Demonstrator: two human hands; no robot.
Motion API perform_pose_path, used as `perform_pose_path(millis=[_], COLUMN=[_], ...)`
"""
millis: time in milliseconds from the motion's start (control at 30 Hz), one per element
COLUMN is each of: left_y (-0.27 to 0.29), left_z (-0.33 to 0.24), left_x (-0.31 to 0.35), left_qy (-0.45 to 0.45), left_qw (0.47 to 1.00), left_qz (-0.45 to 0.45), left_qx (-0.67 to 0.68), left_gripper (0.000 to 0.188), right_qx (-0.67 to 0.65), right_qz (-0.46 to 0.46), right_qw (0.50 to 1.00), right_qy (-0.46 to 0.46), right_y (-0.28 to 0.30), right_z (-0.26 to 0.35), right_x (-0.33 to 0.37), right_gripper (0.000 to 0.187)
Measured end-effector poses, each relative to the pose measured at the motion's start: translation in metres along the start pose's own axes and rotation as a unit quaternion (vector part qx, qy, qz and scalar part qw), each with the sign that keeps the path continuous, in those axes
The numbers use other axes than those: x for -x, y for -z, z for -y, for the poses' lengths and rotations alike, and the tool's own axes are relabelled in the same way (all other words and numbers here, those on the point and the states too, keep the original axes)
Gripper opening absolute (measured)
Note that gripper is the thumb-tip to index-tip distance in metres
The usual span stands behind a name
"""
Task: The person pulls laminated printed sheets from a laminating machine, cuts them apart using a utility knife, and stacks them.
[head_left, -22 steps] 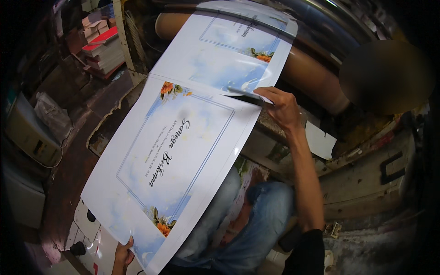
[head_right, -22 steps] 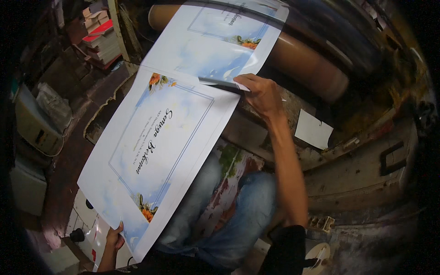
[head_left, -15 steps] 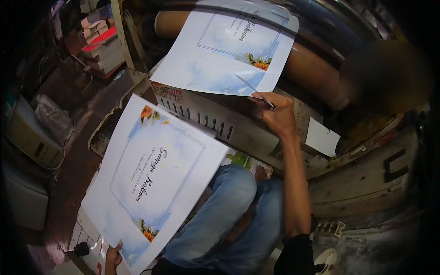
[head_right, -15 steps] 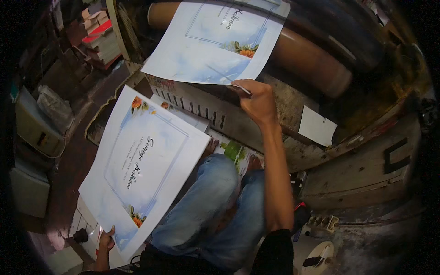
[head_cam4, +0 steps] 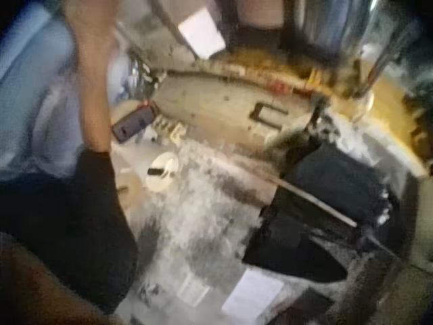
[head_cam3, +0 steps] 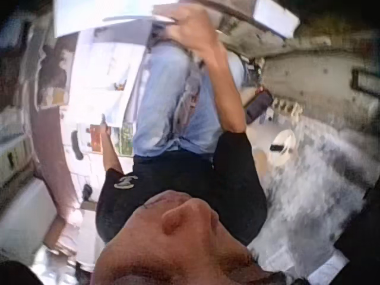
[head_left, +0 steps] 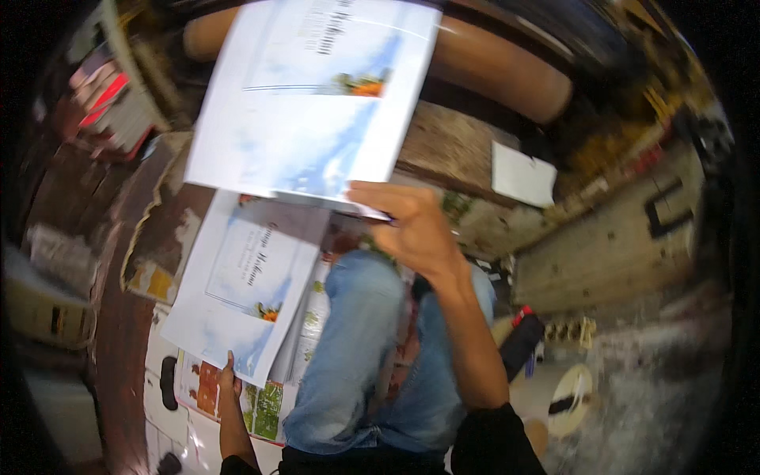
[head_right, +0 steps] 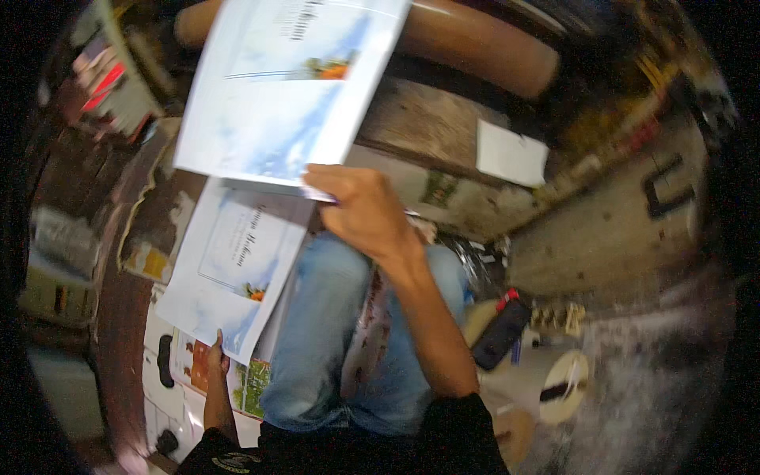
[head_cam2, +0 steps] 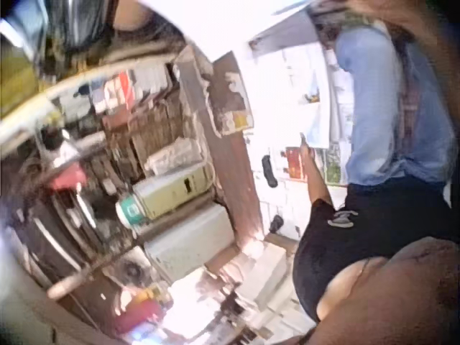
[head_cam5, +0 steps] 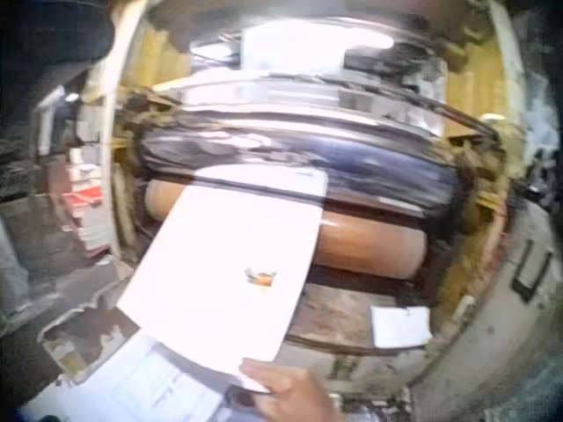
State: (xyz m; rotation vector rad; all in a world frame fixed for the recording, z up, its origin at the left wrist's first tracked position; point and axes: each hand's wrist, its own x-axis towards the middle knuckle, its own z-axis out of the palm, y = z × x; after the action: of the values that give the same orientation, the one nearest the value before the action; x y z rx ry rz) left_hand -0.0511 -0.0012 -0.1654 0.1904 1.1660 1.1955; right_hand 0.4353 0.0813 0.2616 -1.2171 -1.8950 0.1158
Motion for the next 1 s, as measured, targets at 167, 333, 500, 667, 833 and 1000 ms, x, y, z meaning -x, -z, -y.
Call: perform_pose_path(millis=[167, 333, 500, 667, 833, 1000], left_y=[0.064, -0.120, -0.299, -0.365, -0.354, -0.338], left_z=[-0.015, -0.020, -0.054, -0.050, -0.039, -0.024], left_x=[0.042, 0.134, 0.216, 0.246, 0.270, 0.304], left_qy=[0.067, -0.330, -0.077, -0.067, -0.174, -0.191], left_qw=[0.997, 0.825, 0.900, 0.924, 0.964, 0.963], left_qz=[0.021, -0.062, 0.411, 0.354, 0.200, 0.189], left_qx=[-0.003, -0.454, 0.122, 0.126, 0.003, -0.032], left_gripper=[0.039, 0.076, 0.091, 0.055, 0.038, 0.038], right_qx=[-0.008, 0.015, 0.005, 0.014, 0.030, 0.244], right_qz=[0.024, 0.001, -0.022, 0.014, -0.010, -0.120], right_qw=[0.999, 0.999, 0.998, 1.000, 0.982, 0.902], right_qy=[0.039, 0.044, 0.052, 0.002, -0.187, -0.334], right_y=[0.013, 0.069, 0.084, 0.120, 0.184, 0.272], right_z=[0.105, 0.119, 0.121, 0.131, 0.147, 0.105], right_x=[0.045, 0.097, 0.128, 0.204, 0.312, 0.456], right_gripper=[0.044, 0.046, 0.042, 0.031, 0.038, 0.024])
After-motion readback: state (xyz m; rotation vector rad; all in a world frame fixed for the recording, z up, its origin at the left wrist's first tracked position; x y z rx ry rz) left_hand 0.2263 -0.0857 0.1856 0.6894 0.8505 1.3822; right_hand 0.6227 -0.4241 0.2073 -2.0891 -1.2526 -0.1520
